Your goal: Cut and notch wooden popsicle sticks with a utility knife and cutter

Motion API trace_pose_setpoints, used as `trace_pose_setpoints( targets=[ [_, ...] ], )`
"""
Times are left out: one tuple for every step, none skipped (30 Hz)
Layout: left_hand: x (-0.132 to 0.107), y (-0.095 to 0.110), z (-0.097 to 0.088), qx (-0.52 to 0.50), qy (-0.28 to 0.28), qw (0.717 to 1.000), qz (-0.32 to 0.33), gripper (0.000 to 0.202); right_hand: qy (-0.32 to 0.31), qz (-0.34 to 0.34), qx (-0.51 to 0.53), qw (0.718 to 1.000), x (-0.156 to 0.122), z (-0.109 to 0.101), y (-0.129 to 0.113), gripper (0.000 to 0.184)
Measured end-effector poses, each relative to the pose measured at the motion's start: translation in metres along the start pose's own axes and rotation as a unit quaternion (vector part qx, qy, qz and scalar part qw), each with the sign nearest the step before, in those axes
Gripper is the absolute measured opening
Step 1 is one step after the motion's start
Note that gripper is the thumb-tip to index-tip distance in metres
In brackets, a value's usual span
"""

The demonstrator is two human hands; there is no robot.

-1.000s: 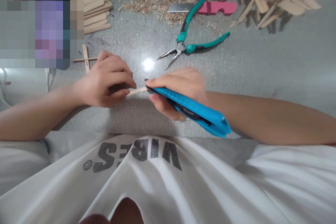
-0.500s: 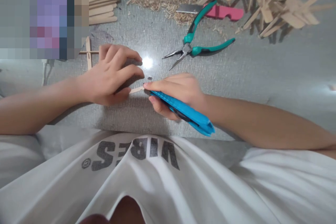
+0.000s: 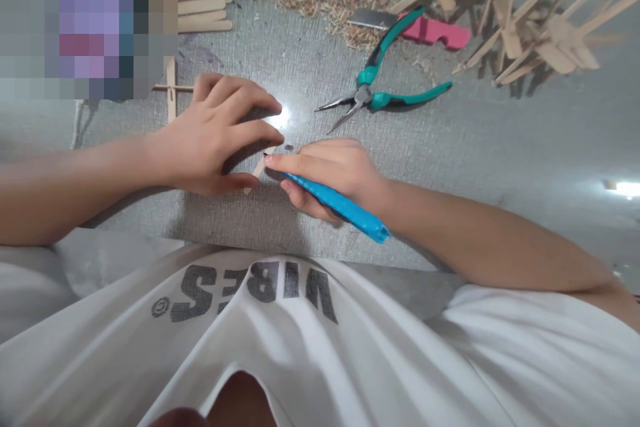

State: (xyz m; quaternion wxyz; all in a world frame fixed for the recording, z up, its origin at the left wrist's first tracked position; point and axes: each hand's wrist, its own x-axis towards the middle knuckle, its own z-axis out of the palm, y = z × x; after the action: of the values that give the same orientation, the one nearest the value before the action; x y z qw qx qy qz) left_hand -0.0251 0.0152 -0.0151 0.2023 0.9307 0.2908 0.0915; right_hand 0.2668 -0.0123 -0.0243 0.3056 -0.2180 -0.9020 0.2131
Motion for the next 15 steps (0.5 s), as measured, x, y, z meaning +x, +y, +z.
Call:
trace_pose_setpoints(
  targets=[
    [0.0002, 0.0003, 0.0000, -0.001, 0.000, 1.000, 0.000, 0.067, 0.001, 0.001, 0.005, 1.000, -0.0007, -0.0009, 0.0007, 0.041],
    [0.0002, 0.0004, 0.0002, -0.003, 0.001, 1.000, 0.000, 0.067, 0.004, 0.003, 0.013, 1.000, -0.0012, -0.0019, 0.0013, 0.042],
    [0.0002, 0.0005, 0.0004, -0.007, 0.003, 1.000, 0.000, 0.067, 0.006, 0.005, 0.021, 1.000, -0.0015, -0.0030, 0.0018, 0.043],
    [0.0000, 0.0005, 0.0006, -0.014, 0.006, 1.000, -0.002, 0.066, 0.005, 0.007, 0.029, 1.000, -0.0017, -0.0041, 0.0022, 0.044],
    [-0.0001, 0.0005, 0.0009, -0.025, 0.011, 1.000, -0.006, 0.065, 0.003, 0.009, 0.033, 0.999, -0.0018, -0.0050, 0.0023, 0.044],
    [-0.0003, 0.0006, 0.0011, -0.040, 0.016, 0.999, -0.012, 0.063, 0.000, 0.012, 0.037, 0.999, -0.0017, -0.0057, 0.0022, 0.044],
    [-0.0004, 0.0008, 0.0014, -0.055, 0.021, 0.998, -0.020, 0.061, -0.003, 0.016, 0.040, 0.999, -0.0014, -0.0061, 0.0020, 0.044],
    [-0.0004, 0.0010, 0.0015, -0.068, 0.023, 0.997, -0.028, 0.059, -0.002, 0.020, 0.044, 0.999, -0.0012, -0.0063, 0.0018, 0.045],
    [-0.0004, 0.0013, 0.0017, -0.076, 0.022, 0.996, -0.033, 0.058, 0.001, 0.022, 0.049, 0.999, -0.0009, -0.0063, 0.0014, 0.045],
    [-0.0002, 0.0017, 0.0018, -0.079, 0.019, 0.996, -0.035, 0.057, 0.006, 0.022, 0.053, 0.998, -0.0006, -0.0062, 0.0011, 0.045],
    [0.0000, 0.0020, 0.0018, -0.077, 0.015, 0.996, -0.037, 0.057, 0.011, 0.019, 0.056, 0.998, -0.0003, -0.0061, 0.0009, 0.044],
    [0.0002, 0.0024, 0.0018, -0.074, 0.012, 0.997, -0.037, 0.057, 0.014, 0.017, 0.056, 0.998, -0.0002, -0.0062, 0.0007, 0.043],
    [0.0005, 0.0027, 0.0018, -0.070, 0.009, 0.997, -0.037, 0.058, 0.011, 0.016, 0.052, 0.998, -0.0001, -0.0064, 0.0007, 0.043],
    [0.0007, 0.0030, 0.0017, -0.067, 0.008, 0.997, -0.037, 0.058, 0.005, 0.016, 0.047, 0.999, -0.0001, -0.0067, 0.0007, 0.042],
    [0.0008, 0.0032, 0.0015, -0.065, 0.007, 0.997, -0.035, 0.058, -0.003, 0.017, 0.040, 0.999, -0.0002, -0.0070, 0.0007, 0.041]
  ],
)
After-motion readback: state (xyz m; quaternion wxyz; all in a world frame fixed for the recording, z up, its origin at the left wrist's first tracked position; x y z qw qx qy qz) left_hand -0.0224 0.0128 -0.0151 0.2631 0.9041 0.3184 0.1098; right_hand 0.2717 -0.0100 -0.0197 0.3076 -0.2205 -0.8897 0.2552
